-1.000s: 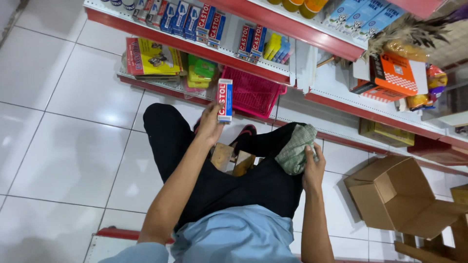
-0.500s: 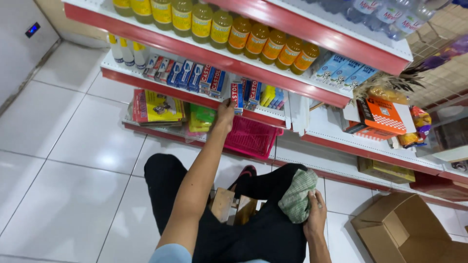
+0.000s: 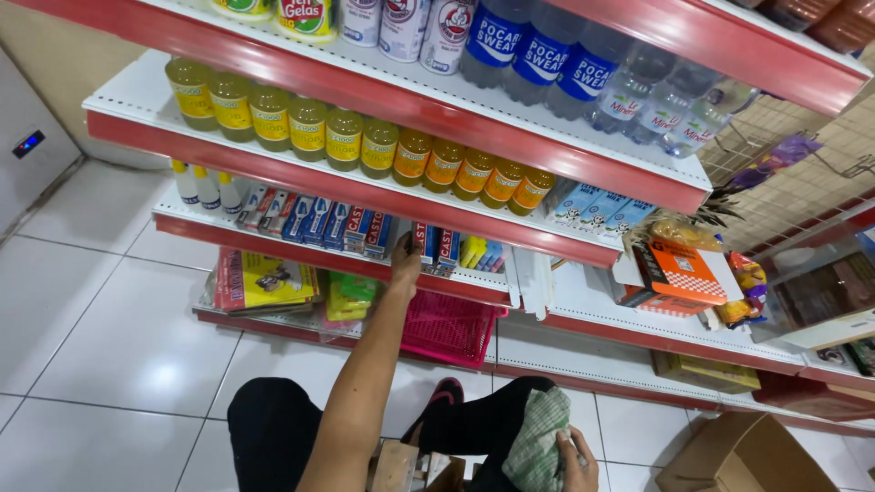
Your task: Cleaning grocery shelves and items using a cloth.
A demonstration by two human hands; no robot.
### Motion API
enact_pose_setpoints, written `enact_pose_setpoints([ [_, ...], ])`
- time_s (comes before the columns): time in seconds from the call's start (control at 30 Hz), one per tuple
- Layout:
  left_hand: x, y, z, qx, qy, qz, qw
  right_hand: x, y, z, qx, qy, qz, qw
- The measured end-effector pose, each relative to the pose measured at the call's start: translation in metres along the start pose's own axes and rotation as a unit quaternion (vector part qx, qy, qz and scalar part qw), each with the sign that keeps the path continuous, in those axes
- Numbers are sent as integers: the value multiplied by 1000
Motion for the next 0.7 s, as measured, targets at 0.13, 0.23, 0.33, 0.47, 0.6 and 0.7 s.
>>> enact_pose_setpoints([
  [0.13,1,3,-2,-43,-24,9,999,-2,-13,-14,11,18,34,999],
  [0.23,3,2,-4,-51,-20,16,998,-2,-10,-10,26,33,30,999],
  [0.33,2,9,-6,-70,-35,10,997,0,0,-5,28,11,6,1000],
  [0.47,3,13,-11,-78,-47,27,995,0,0,-9,34,27,-20,999],
  [0.6,6,18,-13,-72,-66,41,994,-4,2,-7,37,53,-45,997],
  [0.7,7,22,-17,-78,-87,68,991,-3,0,-9,35,46,-42,997],
])
Point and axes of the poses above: each hand's wrist, its own y-axis away from the middle knuckle, its own x-axis out of the palm, z = x × y, the point moved 5 cm from there along -y, towards the middle knuckle, and after that the axes turned 8 degrees about y, right-handed, at the moved point
